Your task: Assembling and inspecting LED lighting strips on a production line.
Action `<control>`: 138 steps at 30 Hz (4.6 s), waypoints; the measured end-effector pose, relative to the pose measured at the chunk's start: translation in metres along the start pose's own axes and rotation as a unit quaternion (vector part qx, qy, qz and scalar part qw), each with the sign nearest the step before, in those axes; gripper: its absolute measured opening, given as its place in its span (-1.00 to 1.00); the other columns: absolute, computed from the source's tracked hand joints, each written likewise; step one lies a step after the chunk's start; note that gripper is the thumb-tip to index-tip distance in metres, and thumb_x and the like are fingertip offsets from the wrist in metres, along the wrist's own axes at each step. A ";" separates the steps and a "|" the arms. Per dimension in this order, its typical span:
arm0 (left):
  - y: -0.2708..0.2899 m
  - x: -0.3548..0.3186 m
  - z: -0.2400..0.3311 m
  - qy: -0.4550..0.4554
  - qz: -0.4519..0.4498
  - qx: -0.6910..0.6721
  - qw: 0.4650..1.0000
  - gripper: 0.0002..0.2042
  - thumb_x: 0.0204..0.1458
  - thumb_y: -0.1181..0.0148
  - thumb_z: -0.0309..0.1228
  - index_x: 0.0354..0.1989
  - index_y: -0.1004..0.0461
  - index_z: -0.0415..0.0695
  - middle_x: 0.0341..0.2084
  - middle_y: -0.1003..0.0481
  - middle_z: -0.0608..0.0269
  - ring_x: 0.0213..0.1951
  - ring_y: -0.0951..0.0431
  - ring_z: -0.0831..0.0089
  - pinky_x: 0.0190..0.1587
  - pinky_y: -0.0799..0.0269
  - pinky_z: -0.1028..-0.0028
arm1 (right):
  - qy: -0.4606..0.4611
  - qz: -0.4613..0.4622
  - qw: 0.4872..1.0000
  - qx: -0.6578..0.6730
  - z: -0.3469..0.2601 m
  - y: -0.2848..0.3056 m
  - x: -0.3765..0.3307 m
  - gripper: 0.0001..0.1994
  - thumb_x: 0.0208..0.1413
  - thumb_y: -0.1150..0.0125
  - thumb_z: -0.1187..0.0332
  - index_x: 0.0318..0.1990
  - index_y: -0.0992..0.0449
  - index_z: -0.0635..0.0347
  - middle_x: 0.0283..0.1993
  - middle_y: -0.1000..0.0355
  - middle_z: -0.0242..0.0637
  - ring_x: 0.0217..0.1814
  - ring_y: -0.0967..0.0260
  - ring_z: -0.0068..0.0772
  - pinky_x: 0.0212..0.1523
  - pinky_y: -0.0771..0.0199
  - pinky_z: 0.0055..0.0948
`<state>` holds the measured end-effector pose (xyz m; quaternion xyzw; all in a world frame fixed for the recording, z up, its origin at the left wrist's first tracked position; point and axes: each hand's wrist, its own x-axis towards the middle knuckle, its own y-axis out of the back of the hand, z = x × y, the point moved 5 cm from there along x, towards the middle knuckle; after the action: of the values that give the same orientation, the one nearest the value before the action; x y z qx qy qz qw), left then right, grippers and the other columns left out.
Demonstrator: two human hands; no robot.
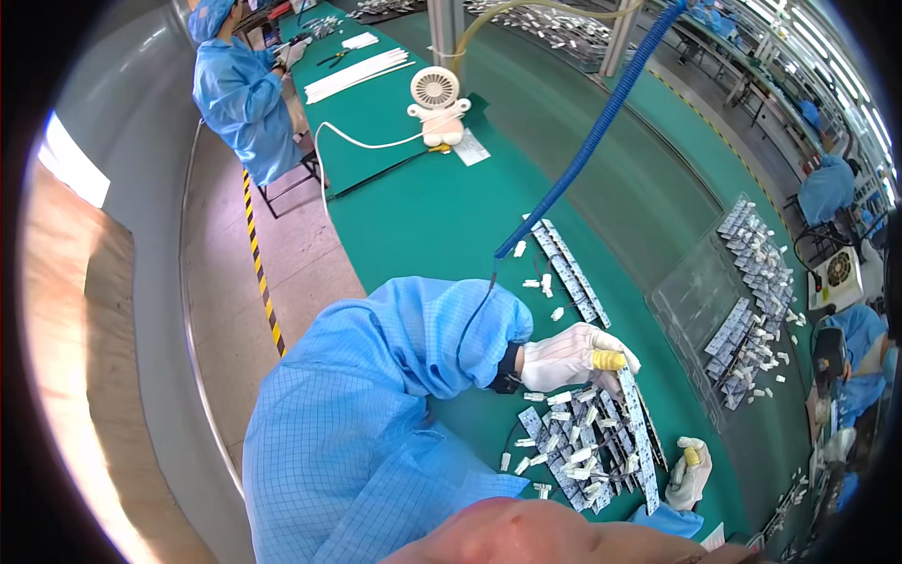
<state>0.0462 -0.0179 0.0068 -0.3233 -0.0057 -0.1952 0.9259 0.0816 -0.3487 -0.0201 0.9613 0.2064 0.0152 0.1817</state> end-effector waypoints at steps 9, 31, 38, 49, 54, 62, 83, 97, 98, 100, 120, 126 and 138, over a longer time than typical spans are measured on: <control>-0.019 0.015 0.028 -0.022 0.004 0.060 0.998 -0.66 0.16 0.00 -0.24 -0.09 -0.37 -0.32 -0.35 -0.55 0.12 -0.27 -0.59 0.42 -0.20 -0.48 0.58 | 0.012 0.173 0.983 -0.057 -0.061 -0.013 -0.004 -0.53 0.07 -0.04 0.02 -0.14 -0.37 0.35 -0.66 -0.14 -0.59 -0.76 0.08 -0.87 -0.72 0.23 -0.75; 0.000 0.004 0.026 -0.046 0.034 0.350 0.935 -0.69 -0.07 -0.29 -0.37 -0.13 -0.48 -0.15 -0.56 -0.44 0.37 -0.52 -0.35 0.71 -0.44 -0.30 0.63 | 0.147 0.146 0.964 -0.166 -0.085 -0.045 -0.027 -0.54 0.19 0.00 0.14 0.03 -0.24 0.42 -0.09 -0.25 -0.24 -0.25 -0.28 -0.57 -0.29 -0.28 -0.67; 0.002 0.009 0.018 -0.024 0.025 0.260 0.965 -0.61 -0.13 -0.31 -0.48 -0.06 -0.44 -0.17 -0.63 -0.35 0.38 -0.58 -0.32 0.71 -0.53 -0.26 0.64 | 0.234 0.140 0.929 -0.250 -0.097 -0.047 -0.022 -0.68 0.19 0.00 0.32 -0.08 -0.34 0.47 -0.12 -0.31 -0.09 -0.27 -0.36 -0.43 -0.27 -0.36 -0.55; 0.004 -0.001 0.028 -0.026 -0.017 0.400 0.916 -0.50 -0.17 -0.36 -0.26 -0.08 -0.42 -0.31 -0.18 -0.47 0.01 -0.20 -0.50 0.38 -0.14 -0.43 0.44 | 0.118 0.185 0.975 0.025 -0.086 -0.044 -0.023 -0.67 0.11 -0.08 0.43 0.00 -0.29 0.41 -0.11 -0.31 -0.25 -0.25 -0.34 -0.56 -0.22 -0.33 -0.62; -0.002 0.004 0.036 -0.228 0.021 0.485 0.844 -0.50 -0.34 -0.36 -0.10 -0.16 -0.53 -0.06 -0.61 -0.44 0.28 -0.54 -0.43 0.43 -0.46 -0.35 0.50 | 0.090 0.202 0.967 0.124 -0.080 -0.039 -0.025 -0.63 0.09 -0.12 0.37 0.00 -0.30 0.39 -0.07 -0.33 -0.23 -0.20 -0.36 -0.51 -0.20 -0.37 -0.56; -0.002 0.002 0.037 -0.173 0.023 0.461 0.870 -0.50 -0.35 -0.36 -0.11 -0.17 -0.54 -0.08 -0.63 -0.42 0.29 -0.55 -0.42 0.47 -0.47 -0.33 0.50 | 0.065 0.171 0.969 0.166 -0.080 -0.041 -0.026 -0.64 0.07 -0.10 0.37 -0.02 -0.31 0.40 -0.10 -0.36 -0.21 -0.18 -0.33 -0.48 -0.14 -0.31 -0.53; 0.002 0.002 0.041 -0.138 -0.054 0.490 0.859 -0.40 -0.15 -0.22 0.03 -0.14 -0.45 -0.33 -0.29 -0.51 -0.04 -0.30 -0.55 0.33 -0.26 -0.46 0.46 | 0.089 0.201 0.962 0.163 -0.087 -0.041 -0.032 -0.43 -0.01 -0.27 0.08 -0.04 -0.31 0.44 -0.15 -0.37 -0.18 -0.21 -0.39 -0.41 -0.25 -0.42 -0.50; 0.005 0.008 0.045 -0.155 0.018 0.480 0.863 -0.53 -0.38 -0.44 -0.18 -0.24 -0.57 -0.14 -0.58 -0.47 0.25 -0.52 -0.46 0.48 -0.47 -0.35 0.52 | 0.164 0.165 0.965 -0.120 -0.101 -0.042 -0.025 -0.60 0.16 -0.04 0.16 -0.09 -0.34 0.41 -0.16 -0.32 -0.17 -0.22 -0.30 -0.44 -0.25 -0.30 -0.57; 0.005 0.004 0.043 -0.171 0.014 0.469 0.866 -0.52 -0.33 -0.41 -0.10 -0.22 -0.56 -0.12 -0.59 -0.45 0.29 -0.51 -0.46 0.49 -0.45 -0.36 0.52 | 0.094 0.150 0.982 -0.065 -0.094 -0.044 -0.028 -0.51 0.17 -0.01 0.05 -0.04 -0.30 0.39 -0.13 -0.27 -0.20 -0.20 -0.25 -0.50 -0.25 -0.26 -0.61; -0.002 0.002 0.045 -0.181 0.004 0.464 0.867 -0.52 -0.27 -0.35 -0.04 -0.21 -0.56 -0.09 -0.58 -0.45 0.33 -0.49 -0.46 0.50 -0.40 -0.39 0.52 | 0.083 0.154 0.982 -0.074 -0.094 -0.044 -0.033 -0.45 0.15 0.01 -0.02 0.02 -0.25 0.37 -0.14 -0.25 -0.27 -0.22 -0.24 -0.57 -0.29 -0.21 -0.68; -0.003 -0.001 0.043 -0.195 0.021 0.489 0.850 -0.51 -0.27 -0.31 0.01 -0.20 -0.55 -0.04 -0.63 -0.47 0.41 -0.50 -0.45 0.49 -0.39 -0.36 0.50 | 0.089 0.124 0.976 0.154 -0.080 -0.043 -0.025 -0.51 0.09 -0.15 0.12 0.02 -0.25 0.33 -0.20 -0.27 -0.36 -0.34 -0.25 -0.70 -0.37 -0.20 -0.76; -0.008 -0.002 0.043 -0.205 0.005 0.488 0.849 -0.54 -0.26 -0.33 -0.03 -0.21 -0.55 -0.07 -0.65 -0.45 0.39 -0.54 -0.44 0.50 -0.40 -0.36 0.52 | 0.105 0.149 0.977 0.109 -0.091 -0.046 -0.029 -0.59 0.12 -0.13 0.19 -0.02 -0.29 0.33 -0.19 -0.30 -0.36 -0.40 -0.26 -0.71 -0.42 -0.22 -0.76; 0.006 0.000 0.038 -0.093 -0.019 0.429 0.898 -0.49 -0.18 -0.36 -0.17 -0.17 -0.49 -0.36 -0.41 -0.50 0.11 -0.42 -0.50 0.46 -0.38 -0.39 0.56 | 0.146 0.129 0.980 -0.048 -0.102 -0.042 -0.024 -0.76 0.05 -0.10 0.55 -0.10 -0.35 0.36 -0.20 -0.33 -0.21 -0.32 -0.31 -0.50 -0.33 -0.26 -0.67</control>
<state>0.0528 0.0096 0.0333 0.0893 -0.1812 -0.1609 0.9661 0.0326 -0.2872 0.0615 0.9574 0.1044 0.1885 0.1921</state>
